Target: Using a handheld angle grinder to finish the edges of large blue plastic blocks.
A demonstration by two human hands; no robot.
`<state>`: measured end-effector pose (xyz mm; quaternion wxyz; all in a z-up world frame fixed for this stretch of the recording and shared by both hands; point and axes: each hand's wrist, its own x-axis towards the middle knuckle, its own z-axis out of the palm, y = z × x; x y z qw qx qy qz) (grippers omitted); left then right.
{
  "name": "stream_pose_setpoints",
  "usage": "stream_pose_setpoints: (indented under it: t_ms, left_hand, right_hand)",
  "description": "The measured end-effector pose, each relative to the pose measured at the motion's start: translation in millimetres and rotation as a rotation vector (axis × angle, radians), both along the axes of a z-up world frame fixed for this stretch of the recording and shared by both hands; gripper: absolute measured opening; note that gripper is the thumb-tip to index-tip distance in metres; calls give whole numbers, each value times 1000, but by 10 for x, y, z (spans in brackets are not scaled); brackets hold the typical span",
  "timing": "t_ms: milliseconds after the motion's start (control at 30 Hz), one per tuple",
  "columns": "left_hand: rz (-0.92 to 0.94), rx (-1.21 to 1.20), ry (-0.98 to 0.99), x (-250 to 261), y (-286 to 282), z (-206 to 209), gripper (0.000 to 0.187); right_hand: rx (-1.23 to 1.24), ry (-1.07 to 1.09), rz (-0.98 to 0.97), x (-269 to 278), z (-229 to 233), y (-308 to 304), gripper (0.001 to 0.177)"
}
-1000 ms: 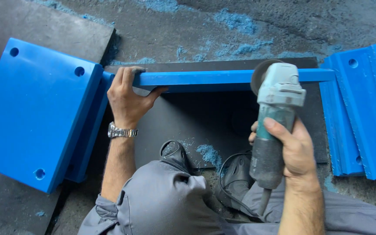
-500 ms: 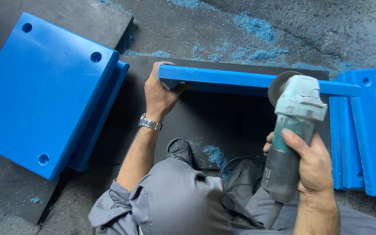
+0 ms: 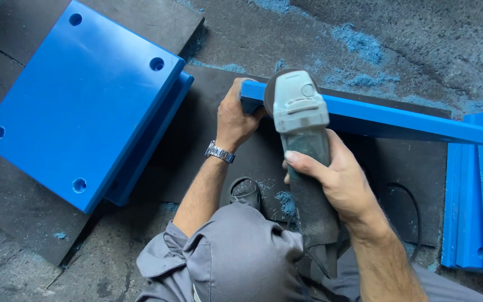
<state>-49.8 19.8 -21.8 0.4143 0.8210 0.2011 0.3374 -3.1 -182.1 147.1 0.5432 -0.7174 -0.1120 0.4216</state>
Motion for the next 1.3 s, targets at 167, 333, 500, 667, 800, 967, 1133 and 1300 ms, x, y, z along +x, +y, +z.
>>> stream_pose_setpoints:
  t_ms: [167, 333, 500, 667, 800, 967, 1133, 1300]
  left_hand:
    - [19, -11, -17, 67, -8, -38, 55]
    - [49, -7, -57, 50, -55, -3, 62]
    - [73, -48, 8, 94, -53, -67, 62]
    - [57, -55, 38, 122, -13, -166, 58]
    - [39, -15, -32, 105, -39, -77, 62]
    - [47, -54, 41, 140, -29, -210, 64]
    - [47, -56, 50, 131, -26, -245, 55]
    - [60, -69, 24, 120, -64, -131, 67]
  right_hand:
    - [83, 38, -227, 22, -89, -514, 57]
    - [87, -2, -278, 44, -108, -459, 53]
    - [36, -54, 1, -18, -10, 157, 55]
    - [26, -69, 42, -16, -8, 202, 55]
    - [19, -82, -46, -14, -64, -70, 56]
    - [60, -63, -10, -44, -34, 142, 55]
    - [-31, -58, 46, -112, 67, 364, 54]
    - [91, -28, -100, -63, -27, 18, 51]
